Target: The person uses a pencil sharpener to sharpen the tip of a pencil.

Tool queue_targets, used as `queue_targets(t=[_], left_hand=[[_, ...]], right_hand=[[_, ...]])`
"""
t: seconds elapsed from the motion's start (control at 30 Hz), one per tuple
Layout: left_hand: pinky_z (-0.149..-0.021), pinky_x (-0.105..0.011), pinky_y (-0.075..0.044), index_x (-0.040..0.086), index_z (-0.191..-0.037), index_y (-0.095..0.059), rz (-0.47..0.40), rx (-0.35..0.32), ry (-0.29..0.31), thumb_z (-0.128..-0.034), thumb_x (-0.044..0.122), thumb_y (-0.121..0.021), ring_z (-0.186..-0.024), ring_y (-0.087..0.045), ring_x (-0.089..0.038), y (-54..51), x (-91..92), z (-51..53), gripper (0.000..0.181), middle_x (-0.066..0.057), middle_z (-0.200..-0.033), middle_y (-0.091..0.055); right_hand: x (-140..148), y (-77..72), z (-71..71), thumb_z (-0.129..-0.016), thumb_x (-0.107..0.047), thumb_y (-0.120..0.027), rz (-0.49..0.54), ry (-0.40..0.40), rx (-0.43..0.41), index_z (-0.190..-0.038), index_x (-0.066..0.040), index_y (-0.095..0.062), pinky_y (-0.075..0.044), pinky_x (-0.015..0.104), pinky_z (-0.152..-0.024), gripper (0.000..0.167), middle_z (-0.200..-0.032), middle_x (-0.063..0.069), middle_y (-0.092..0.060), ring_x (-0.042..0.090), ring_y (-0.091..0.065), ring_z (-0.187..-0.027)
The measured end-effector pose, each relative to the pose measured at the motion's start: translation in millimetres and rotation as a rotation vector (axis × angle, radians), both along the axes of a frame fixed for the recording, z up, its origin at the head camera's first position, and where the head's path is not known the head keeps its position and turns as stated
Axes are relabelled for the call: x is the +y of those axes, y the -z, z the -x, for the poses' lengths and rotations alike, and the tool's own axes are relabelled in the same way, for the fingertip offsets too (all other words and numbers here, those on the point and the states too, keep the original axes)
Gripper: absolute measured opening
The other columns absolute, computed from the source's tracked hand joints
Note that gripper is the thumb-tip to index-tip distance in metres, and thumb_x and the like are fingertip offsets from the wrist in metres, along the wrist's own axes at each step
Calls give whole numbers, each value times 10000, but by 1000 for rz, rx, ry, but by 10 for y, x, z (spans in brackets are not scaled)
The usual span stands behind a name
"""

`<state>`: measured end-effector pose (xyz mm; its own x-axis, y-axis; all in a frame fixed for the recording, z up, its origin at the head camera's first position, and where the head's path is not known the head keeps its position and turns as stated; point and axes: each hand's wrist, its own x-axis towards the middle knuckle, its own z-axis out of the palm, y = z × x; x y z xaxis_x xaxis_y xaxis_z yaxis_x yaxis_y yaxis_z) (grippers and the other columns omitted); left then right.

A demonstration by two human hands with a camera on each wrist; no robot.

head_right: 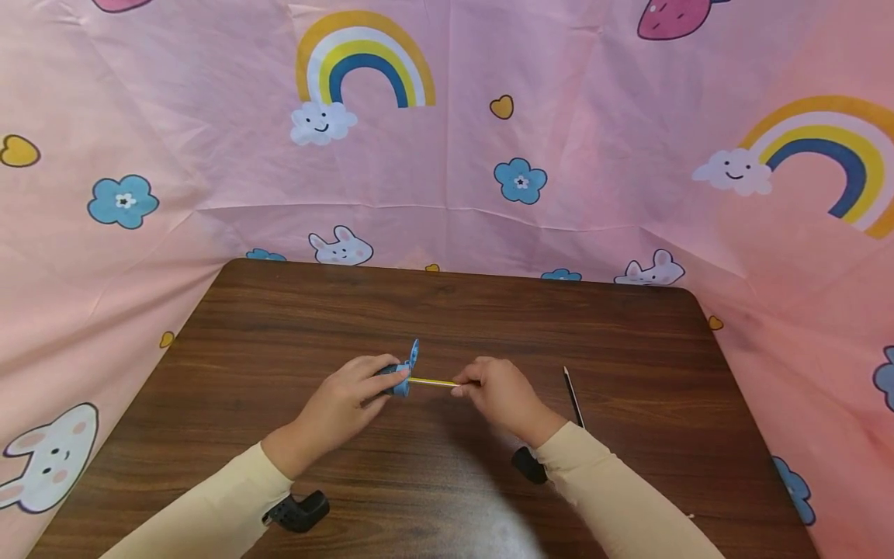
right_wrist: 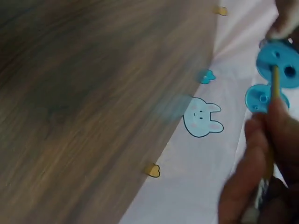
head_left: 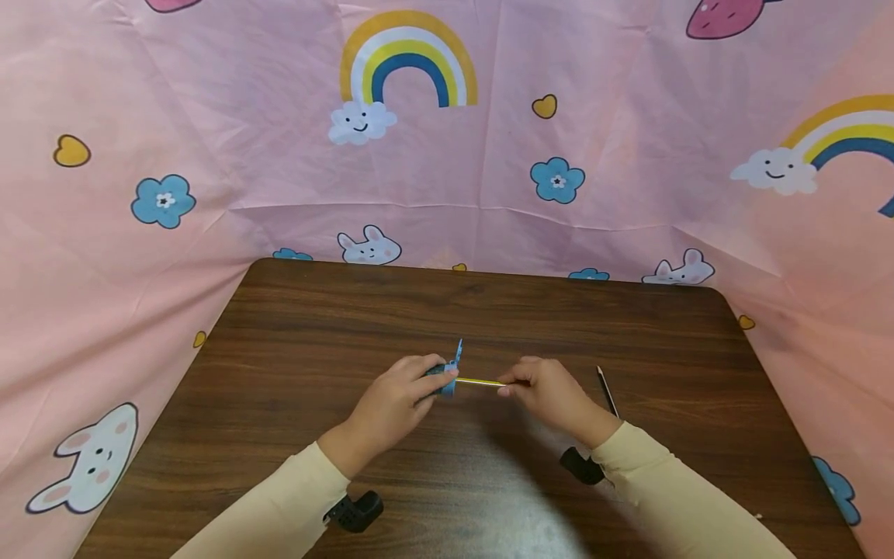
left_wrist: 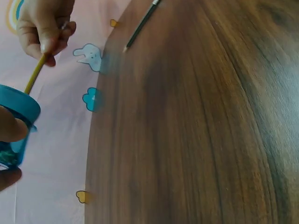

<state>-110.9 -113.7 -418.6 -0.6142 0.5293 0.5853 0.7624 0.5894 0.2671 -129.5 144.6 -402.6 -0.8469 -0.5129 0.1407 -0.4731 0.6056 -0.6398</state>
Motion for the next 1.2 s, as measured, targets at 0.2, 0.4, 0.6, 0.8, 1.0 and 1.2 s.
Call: queue_targets(t=[0.2, 0.4, 0.6, 0.8, 1.0, 1.2], left_hand=[[-755, -299, -576, 100, -1124, -715, 3, 143, 63, -651, -96, -834, -1032, -611, -284, 59, -9, 9, 526, -126, -1128, -633], [-795, -329, -566, 96, -1168, -712, -31, -12, -19, -732, -75, -787, -1040, -614, -254, 57, 3, 15, 475, -98, -1162, -637], [-726, -310, -557, 100, -1221, -684, -77, -180, -94, -733, -66, -795, -987, -617, -223, 25, -8, 15, 527, -77, -1185, -637], [-688, -267, -551, 96, -1208, -691, -150, -367, -145, -740, -64, -790, -982, -624, -190, -37, 3, -7, 505, -46, -1197, -639], [-739, -316, -554, 107, -1228, -680, -182, -504, -179, -753, -41, -787, -1050, -633, -225, -75, 23, -27, 509, -62, -1236, -635], [-757, -325, -557, 101, -1236, -675, -120, -438, -139, -762, -37, -783, -1043, -624, -220, -92, 27, -31, 506, -61, -1216, -638]], right_hand=[[47, -71, 85, -900, -123, -679, 116, 36, -472, -904, -14, -758, -365, 234, -479, 135, -619, 7, -566, 79, -427, -535], [-29, -55, 26, -896, -162, -688, -68, 58, -154, -986, -66, -748, -459, 235, -583, 144, -812, -30, -639, 52, -526, -669], [-58, 17, -22, -792, -128, -798, -184, 65, 372, -1081, -103, -732, -504, 263, -593, 297, -891, -19, -634, 104, -582, -751], [32, 134, 46, -790, -133, -793, -131, -23, 740, -1018, -83, -741, -506, 319, -628, 240, -906, 21, -633, 164, -580, -767], [91, 190, 69, -984, -187, -572, -99, -65, 885, -968, -65, -740, -503, 328, -630, 208, -836, 25, -601, 175, -558, -714], [61, 166, 31, -787, -30, -768, -76, -31, 840, -904, -60, -765, -399, 216, -463, 121, -710, 7, -492, 126, -448, -617]])
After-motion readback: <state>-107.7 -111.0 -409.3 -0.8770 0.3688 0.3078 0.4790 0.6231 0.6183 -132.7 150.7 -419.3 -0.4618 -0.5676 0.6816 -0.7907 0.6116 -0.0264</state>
